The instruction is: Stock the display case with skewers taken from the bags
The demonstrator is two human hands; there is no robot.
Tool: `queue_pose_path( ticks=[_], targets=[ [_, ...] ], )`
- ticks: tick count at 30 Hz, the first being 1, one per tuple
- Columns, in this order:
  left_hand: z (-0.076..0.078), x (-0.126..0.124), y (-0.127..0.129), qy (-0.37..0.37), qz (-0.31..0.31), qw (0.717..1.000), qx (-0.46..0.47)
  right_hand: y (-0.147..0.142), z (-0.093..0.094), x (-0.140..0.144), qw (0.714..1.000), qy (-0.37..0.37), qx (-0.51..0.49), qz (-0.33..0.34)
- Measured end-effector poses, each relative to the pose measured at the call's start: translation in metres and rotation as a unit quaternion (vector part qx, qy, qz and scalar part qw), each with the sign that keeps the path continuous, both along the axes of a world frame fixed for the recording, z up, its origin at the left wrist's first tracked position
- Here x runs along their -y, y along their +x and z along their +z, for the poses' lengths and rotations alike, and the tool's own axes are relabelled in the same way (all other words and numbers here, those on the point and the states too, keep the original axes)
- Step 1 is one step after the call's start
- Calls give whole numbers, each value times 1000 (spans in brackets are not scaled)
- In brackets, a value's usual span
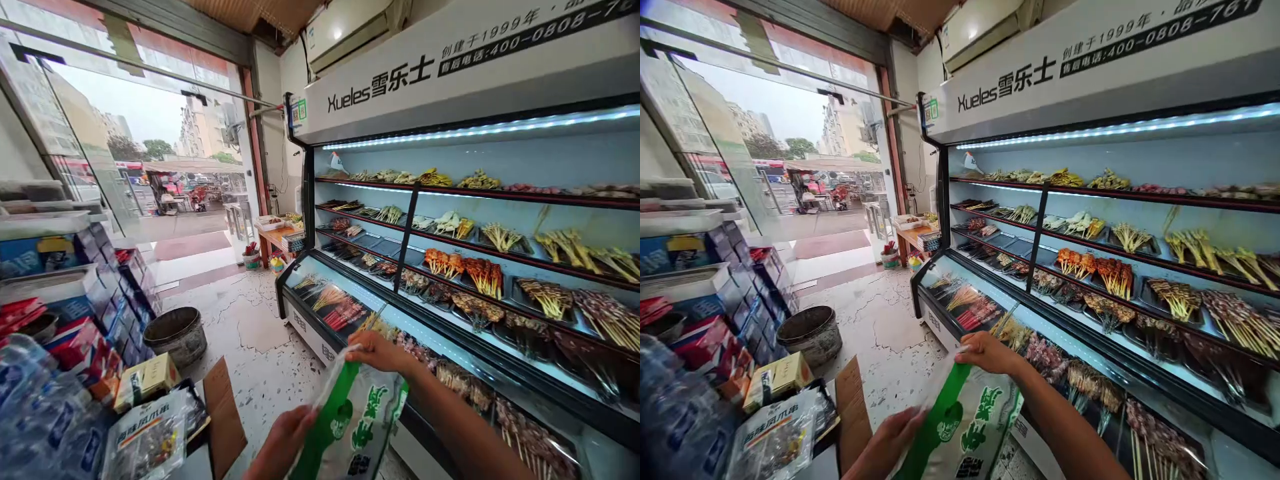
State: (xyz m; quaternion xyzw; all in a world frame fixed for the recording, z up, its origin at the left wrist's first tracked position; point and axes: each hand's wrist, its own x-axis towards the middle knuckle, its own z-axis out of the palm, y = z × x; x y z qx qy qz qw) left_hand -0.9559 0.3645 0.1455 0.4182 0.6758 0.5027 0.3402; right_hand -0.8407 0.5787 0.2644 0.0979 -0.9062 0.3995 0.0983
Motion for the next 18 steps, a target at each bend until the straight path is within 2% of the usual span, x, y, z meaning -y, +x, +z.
queue_pose_path(
  ticks=[3, 6, 9, 13, 18],
  targets=[
    [6, -76, -40, 7, -36, 999, -32, -29, -11, -70, 998, -46, -10, -38],
    [17, -155, -83, 38, 25, 997, -69, -63, -13, -144, 991, -92, -22, -99],
    [31, -227, -125, 69, 88, 989, -93, -101, -8, -211, 985, -114, -18, -131],
    [50, -308, -180, 61, 48, 996, -54, -152, -6, -290, 969, -153, -22, -191],
    [67, -397, -260, 80, -9, 994, 69, -223, -23, -374, 933, -173, -48, -313]
  ],
)
